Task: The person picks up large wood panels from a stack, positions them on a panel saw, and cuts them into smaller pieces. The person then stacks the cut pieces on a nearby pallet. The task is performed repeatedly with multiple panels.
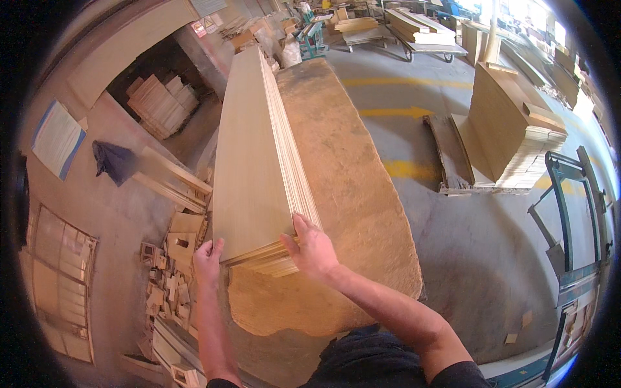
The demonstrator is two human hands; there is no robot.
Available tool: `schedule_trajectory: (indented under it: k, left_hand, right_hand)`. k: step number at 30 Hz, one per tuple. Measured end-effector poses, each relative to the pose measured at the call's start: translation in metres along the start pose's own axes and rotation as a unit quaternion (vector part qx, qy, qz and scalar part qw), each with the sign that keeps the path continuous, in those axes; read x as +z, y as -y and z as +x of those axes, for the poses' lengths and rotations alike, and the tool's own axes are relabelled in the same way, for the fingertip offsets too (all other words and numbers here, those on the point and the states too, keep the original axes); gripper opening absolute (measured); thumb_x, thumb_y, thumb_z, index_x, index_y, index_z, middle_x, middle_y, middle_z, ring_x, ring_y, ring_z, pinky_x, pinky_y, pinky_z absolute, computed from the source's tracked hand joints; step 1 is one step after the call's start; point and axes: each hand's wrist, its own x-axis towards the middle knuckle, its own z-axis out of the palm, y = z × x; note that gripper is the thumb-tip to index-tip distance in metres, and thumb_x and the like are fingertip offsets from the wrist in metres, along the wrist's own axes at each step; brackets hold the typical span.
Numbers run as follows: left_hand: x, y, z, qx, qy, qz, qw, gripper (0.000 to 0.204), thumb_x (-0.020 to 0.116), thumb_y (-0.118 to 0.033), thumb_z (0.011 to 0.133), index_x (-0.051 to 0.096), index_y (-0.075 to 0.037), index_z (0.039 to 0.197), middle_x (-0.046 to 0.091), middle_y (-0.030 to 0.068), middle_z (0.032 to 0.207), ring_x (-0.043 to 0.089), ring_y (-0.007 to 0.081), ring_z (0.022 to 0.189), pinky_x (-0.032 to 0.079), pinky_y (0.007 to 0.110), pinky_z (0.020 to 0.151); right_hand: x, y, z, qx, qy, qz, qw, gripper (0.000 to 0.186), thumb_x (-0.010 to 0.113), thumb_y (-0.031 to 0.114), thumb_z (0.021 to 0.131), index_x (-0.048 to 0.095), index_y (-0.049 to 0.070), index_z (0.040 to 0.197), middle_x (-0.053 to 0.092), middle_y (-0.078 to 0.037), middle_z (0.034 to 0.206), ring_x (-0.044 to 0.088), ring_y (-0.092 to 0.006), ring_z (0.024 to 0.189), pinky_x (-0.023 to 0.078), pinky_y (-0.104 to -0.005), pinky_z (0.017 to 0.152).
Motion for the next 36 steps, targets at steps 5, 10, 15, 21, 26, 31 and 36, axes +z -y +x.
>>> schedule_trajectory:
  k: [5, 10, 15, 21, 26, 31, 36]
  left_hand:
    - [-0.007, 0.008, 0.004, -0.049, 0.016, -0.041, 0.998, 0.029, 0.076, -0.027, 0.102, 0.069, 0.000, 0.094, 0.056, -0.0059, 0.085, 0.043, 0.0045, 0.078, 0.034, 0.024, 0.066]
    - [-0.011, 0.016, 0.008, -0.069, 0.033, -0.139, 0.987, 0.025, 0.073, -0.022, 0.104, 0.071, 0.002, 0.107, 0.070, 0.0004, 0.099, 0.059, 0.0078, 0.087, 0.046, 0.025, 0.078]
    - [-0.013, 0.019, 0.012, -0.102, 0.037, -0.195, 0.975, 0.029, 0.072, -0.020, 0.104, 0.071, 0.005, 0.118, 0.075, 0.0081, 0.113, 0.069, 0.0155, 0.099, 0.053, 0.030, 0.091]
    - [-0.010, 0.018, 0.011, -0.122, -0.027, -0.220, 0.968, 0.026, 0.075, -0.014, 0.100, 0.069, 0.004, 0.117, 0.075, 0.0092, 0.112, 0.071, 0.0172, 0.100, 0.054, 0.031, 0.092]
    - [-0.016, 0.012, 0.014, -0.132, 0.014, -0.243, 0.961, 0.023, 0.075, -0.011, 0.099, 0.069, 0.004, 0.115, 0.075, 0.0098, 0.112, 0.072, 0.0193, 0.101, 0.056, 0.032, 0.092]
    - [-0.016, 0.004, 0.013, -0.134, -0.002, -0.258, 0.957, 0.023, 0.074, -0.008, 0.098, 0.069, 0.004, 0.118, 0.075, 0.0100, 0.115, 0.072, 0.0201, 0.101, 0.057, 0.033, 0.091]
    - [-0.027, -0.001, 0.020, -0.151, -0.018, -0.262, 0.953, 0.027, 0.074, -0.007, 0.097, 0.068, 0.004, 0.121, 0.074, 0.0105, 0.116, 0.072, 0.0223, 0.102, 0.058, 0.035, 0.091]
  right_hand:
    - [0.014, 0.005, -0.002, -0.018, -0.062, -0.058, 0.996, 0.057, 0.066, 0.027, 0.102, 0.050, -0.012, 0.140, 0.050, -0.035, 0.151, 0.056, -0.0516, 0.132, 0.049, -0.0521, 0.111]
    - [0.020, 0.014, 0.001, -0.017, -0.040, -0.111, 0.993, 0.064, 0.065, 0.028, 0.102, 0.046, -0.015, 0.145, 0.036, -0.037, 0.162, 0.035, -0.0513, 0.151, 0.031, -0.0511, 0.126]
    - [0.025, 0.006, -0.001, -0.029, -0.062, -0.105, 0.992, 0.064, 0.070, 0.030, 0.098, 0.052, -0.015, 0.140, 0.038, -0.034, 0.162, 0.035, -0.0489, 0.152, 0.034, -0.0512, 0.124]
    - [0.026, 0.006, -0.014, -0.025, -0.063, -0.138, 0.988, 0.072, 0.069, 0.035, 0.097, 0.048, -0.016, 0.144, 0.037, -0.036, 0.161, 0.035, -0.0489, 0.151, 0.031, -0.0553, 0.124]
    - [0.025, 0.008, -0.017, -0.017, -0.066, -0.106, 0.992, 0.076, 0.073, 0.035, 0.094, 0.046, -0.016, 0.143, 0.036, -0.037, 0.160, 0.034, -0.0517, 0.151, 0.031, -0.0569, 0.124]
    - [0.028, 0.012, -0.014, -0.018, -0.091, -0.050, 0.994, 0.075, 0.078, 0.032, 0.091, 0.049, -0.016, 0.140, 0.036, -0.038, 0.159, 0.033, -0.0531, 0.151, 0.032, -0.0575, 0.123]
    - [0.015, 0.020, -0.006, -0.004, -0.053, -0.015, 0.998, 0.079, 0.076, 0.038, 0.092, 0.051, -0.017, 0.142, 0.033, -0.038, 0.163, 0.028, -0.0519, 0.155, 0.029, -0.0565, 0.126]
